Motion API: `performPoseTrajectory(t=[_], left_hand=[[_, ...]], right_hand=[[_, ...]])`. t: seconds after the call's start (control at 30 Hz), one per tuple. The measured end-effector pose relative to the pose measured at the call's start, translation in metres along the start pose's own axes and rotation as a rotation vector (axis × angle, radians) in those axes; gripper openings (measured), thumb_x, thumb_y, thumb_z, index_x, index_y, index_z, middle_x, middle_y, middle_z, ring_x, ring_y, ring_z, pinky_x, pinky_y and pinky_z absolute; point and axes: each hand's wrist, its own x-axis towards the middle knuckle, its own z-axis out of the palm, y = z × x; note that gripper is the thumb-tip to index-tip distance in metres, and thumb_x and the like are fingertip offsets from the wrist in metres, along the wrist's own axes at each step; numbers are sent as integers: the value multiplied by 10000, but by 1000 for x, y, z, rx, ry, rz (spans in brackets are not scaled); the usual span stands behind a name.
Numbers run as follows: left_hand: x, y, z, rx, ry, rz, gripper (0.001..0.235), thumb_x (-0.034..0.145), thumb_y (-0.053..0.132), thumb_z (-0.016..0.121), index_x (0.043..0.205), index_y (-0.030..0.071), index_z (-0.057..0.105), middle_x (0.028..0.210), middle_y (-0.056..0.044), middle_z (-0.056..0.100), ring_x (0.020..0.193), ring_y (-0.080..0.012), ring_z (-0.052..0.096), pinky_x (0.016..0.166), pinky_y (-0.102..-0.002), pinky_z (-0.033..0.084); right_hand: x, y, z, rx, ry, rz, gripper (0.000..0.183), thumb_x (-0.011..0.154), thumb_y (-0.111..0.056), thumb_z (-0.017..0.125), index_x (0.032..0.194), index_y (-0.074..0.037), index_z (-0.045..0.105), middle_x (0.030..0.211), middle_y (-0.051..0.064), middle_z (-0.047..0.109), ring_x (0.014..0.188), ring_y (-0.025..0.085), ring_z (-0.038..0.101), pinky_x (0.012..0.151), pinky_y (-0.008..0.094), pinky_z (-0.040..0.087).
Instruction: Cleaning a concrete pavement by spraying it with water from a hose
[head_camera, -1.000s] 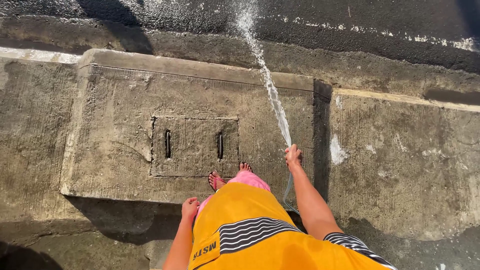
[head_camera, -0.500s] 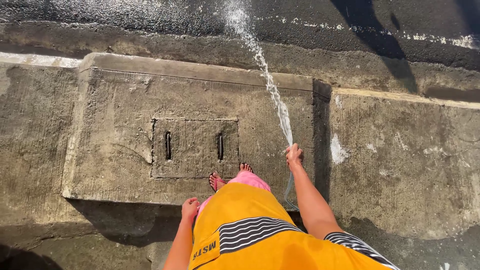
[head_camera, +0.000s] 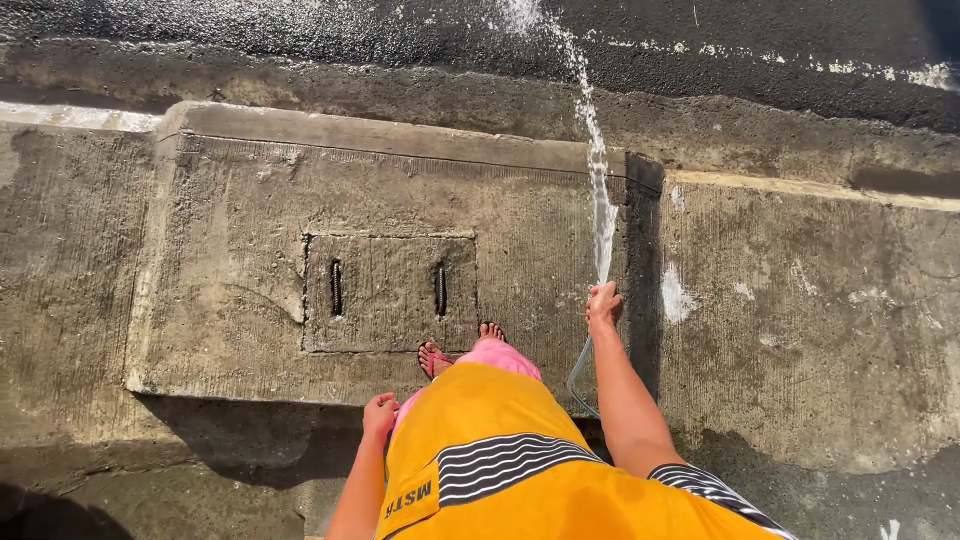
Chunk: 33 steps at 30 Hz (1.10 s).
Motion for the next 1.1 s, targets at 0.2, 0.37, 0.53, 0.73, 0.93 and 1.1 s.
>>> performPoseTrajectory(t=[0.2, 0.37, 0.53, 0.73, 0.93, 1.1], left_hand=[[1, -5, 0, 120, -3, 5, 443, 870, 344, 824, 1306, 308, 892, 1104, -8, 927, 991, -217, 893, 953, -365, 699], [-3, -3, 1, 128, 5, 6, 442, 868, 338, 829, 1303, 298, 893, 1108, -14, 926, 997, -223, 893, 965, -360, 681], [-4, 1, 1, 147, -8, 15, 485, 863, 365, 827, 1342, 308, 884, 1141, -30, 925, 1091, -253, 880, 1030, -384, 646], [0, 1, 2, 204, -42, 39, 504, 858, 420, 844, 1354, 337, 883, 1209, -54, 919, 1218, -301, 840, 1101, -422, 616], [3, 7, 9, 254, -48, 32, 472, 878, 429, 823, 1337, 344, 889, 1246, -54, 910, 1239, -314, 830, 1059, -431, 645], [2, 25, 23, -11, -88, -51, 308, 981, 153, 687, 1254, 109, 825, 1099, -80, 847, 784, -227, 711, 746, -395, 563]], right_hand=[[-13, -19, -10, 81, 60, -20, 496, 1022, -496, 529, 830, -99, 757, 515, 161, 500, 351, 213, 464, 326, 340, 388], [21, -2, -8, 138, 67, -33, 568, 1086, -543, 468, 879, -86, 735, 535, 157, 511, 366, 208, 454, 339, 336, 395], [37, 2, -14, 173, 22, -46, 592, 1096, -603, 446, 955, -96, 719, 564, 144, 513, 374, 215, 458, 342, 367, 400], [28, -12, -25, 133, -13, -56, 528, 1114, -542, 449, 1023, -101, 724, 587, 111, 523, 410, 193, 483, 381, 337, 420], [16, -35, -33, 152, -40, -43, 527, 1117, -550, 408, 1024, -136, 721, 594, 96, 526, 411, 181, 476, 379, 334, 424], [-48, -109, -45, 165, 45, 122, 254, 901, -379, 474, 852, -154, 583, 564, 30, 385, 455, 174, 243, 446, 405, 190]])
